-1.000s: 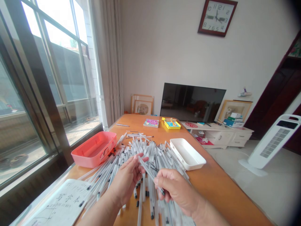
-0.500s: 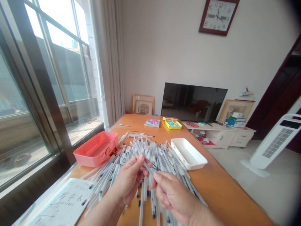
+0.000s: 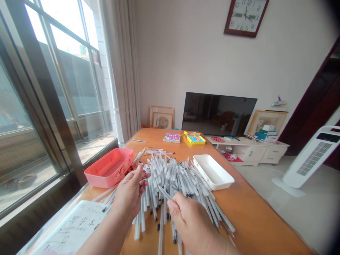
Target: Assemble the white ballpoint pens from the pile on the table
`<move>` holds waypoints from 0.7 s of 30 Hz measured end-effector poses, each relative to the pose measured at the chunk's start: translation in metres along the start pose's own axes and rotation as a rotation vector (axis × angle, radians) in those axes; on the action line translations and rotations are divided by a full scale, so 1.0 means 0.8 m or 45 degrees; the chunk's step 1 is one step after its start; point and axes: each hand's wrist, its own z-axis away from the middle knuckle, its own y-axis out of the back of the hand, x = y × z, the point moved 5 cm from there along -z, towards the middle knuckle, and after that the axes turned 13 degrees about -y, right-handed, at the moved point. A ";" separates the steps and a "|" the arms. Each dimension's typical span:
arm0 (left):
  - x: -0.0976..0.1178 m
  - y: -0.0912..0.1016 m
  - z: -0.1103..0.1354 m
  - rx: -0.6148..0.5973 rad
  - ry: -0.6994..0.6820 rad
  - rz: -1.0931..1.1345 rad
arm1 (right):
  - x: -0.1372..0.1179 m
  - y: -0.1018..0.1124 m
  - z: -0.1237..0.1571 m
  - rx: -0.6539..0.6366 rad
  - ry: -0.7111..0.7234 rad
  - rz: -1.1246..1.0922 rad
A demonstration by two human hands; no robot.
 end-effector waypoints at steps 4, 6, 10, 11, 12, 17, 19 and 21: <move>-0.015 -0.015 0.017 -0.267 0.064 -0.322 | 0.021 0.003 -0.013 0.110 -0.079 -0.052; -0.024 -0.021 0.027 -0.342 0.111 -0.429 | 0.037 0.003 -0.022 0.155 -0.123 -0.086; -0.028 -0.031 0.034 -0.439 0.120 -0.422 | 0.056 -0.002 -0.035 0.148 -0.150 -0.208; -0.026 -0.032 0.035 -0.443 0.111 -0.419 | 0.056 -0.002 -0.036 0.138 -0.143 -0.254; -0.025 -0.034 0.036 -0.446 0.109 -0.421 | 0.055 -0.003 -0.035 0.126 -0.129 -0.308; -0.029 -0.053 0.062 -0.678 0.299 -0.186 | 0.032 -0.003 -0.028 -0.104 0.009 -0.682; -0.031 -0.057 0.067 -0.702 0.362 -0.022 | 0.030 -0.007 -0.028 -0.217 -0.023 -0.821; -0.032 -0.054 0.063 -0.612 0.380 0.080 | 0.039 -0.012 -0.032 -0.257 -0.183 -0.967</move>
